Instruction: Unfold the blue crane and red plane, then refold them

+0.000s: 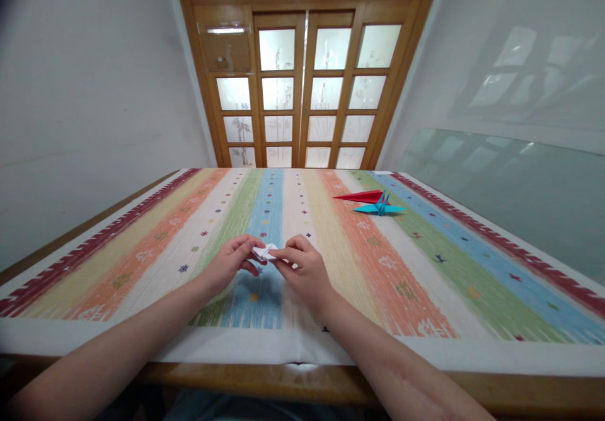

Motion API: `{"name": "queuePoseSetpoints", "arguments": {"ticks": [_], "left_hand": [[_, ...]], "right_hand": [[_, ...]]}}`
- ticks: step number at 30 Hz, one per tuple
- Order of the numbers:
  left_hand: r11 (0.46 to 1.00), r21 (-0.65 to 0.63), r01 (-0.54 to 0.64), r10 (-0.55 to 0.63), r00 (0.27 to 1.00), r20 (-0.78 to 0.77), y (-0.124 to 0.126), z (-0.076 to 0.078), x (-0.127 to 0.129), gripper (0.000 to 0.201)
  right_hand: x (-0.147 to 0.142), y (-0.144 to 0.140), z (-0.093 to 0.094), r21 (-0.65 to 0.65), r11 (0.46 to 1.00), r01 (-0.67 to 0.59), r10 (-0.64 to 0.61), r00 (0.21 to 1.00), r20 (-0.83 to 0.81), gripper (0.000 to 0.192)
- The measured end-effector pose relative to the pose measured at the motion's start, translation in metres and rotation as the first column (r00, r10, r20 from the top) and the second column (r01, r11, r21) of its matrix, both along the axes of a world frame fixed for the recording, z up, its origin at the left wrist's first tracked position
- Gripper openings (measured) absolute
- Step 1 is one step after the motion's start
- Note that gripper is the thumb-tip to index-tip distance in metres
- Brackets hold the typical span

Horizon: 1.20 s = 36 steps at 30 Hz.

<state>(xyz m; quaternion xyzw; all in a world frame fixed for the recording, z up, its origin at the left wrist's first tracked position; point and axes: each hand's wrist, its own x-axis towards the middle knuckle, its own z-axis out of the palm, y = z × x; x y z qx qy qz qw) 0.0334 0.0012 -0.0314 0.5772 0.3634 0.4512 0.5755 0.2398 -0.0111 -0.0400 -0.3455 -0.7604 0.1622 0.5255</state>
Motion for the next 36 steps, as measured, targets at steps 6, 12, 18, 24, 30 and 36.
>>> {"name": "queuePoseSetpoints", "arguments": {"ticks": [6,12,18,24,30,36], "left_hand": [[0.997,-0.079,0.001,0.005,0.997,0.072,0.002,-0.001,-0.001,0.045],[0.975,-0.211,0.071,-0.048,0.993,0.112,0.009,-0.008,-0.007,0.072],[0.986,-0.164,0.006,0.014,0.993,0.120,0.011,-0.012,-0.005,0.059],[0.989,-0.055,-0.137,0.142,0.985,0.094,0.006,-0.008,0.000,0.038],[0.984,0.120,-0.135,0.138,0.990,-0.015,-0.003,-0.009,0.007,0.025],[0.883,0.468,-0.047,0.175,0.956,-0.235,-0.008,-0.004,0.000,0.023]], "right_hand": [[0.001,0.001,-0.004,0.010,0.997,-0.072,0.071,0.993,0.092,0.024],[-0.001,0.004,-0.003,-0.122,0.990,-0.076,0.084,0.995,0.061,0.027],[-0.009,0.003,-0.004,-0.398,0.896,-0.198,0.120,0.970,-0.213,0.042],[-0.021,-0.002,-0.001,-0.604,0.683,-0.411,0.107,0.874,-0.474,0.049],[-0.018,0.001,-0.001,-0.628,0.711,-0.316,0.073,0.922,-0.381,0.026],[-0.009,0.009,-0.003,-0.614,0.702,-0.361,0.070,0.893,-0.445,0.023]]}}
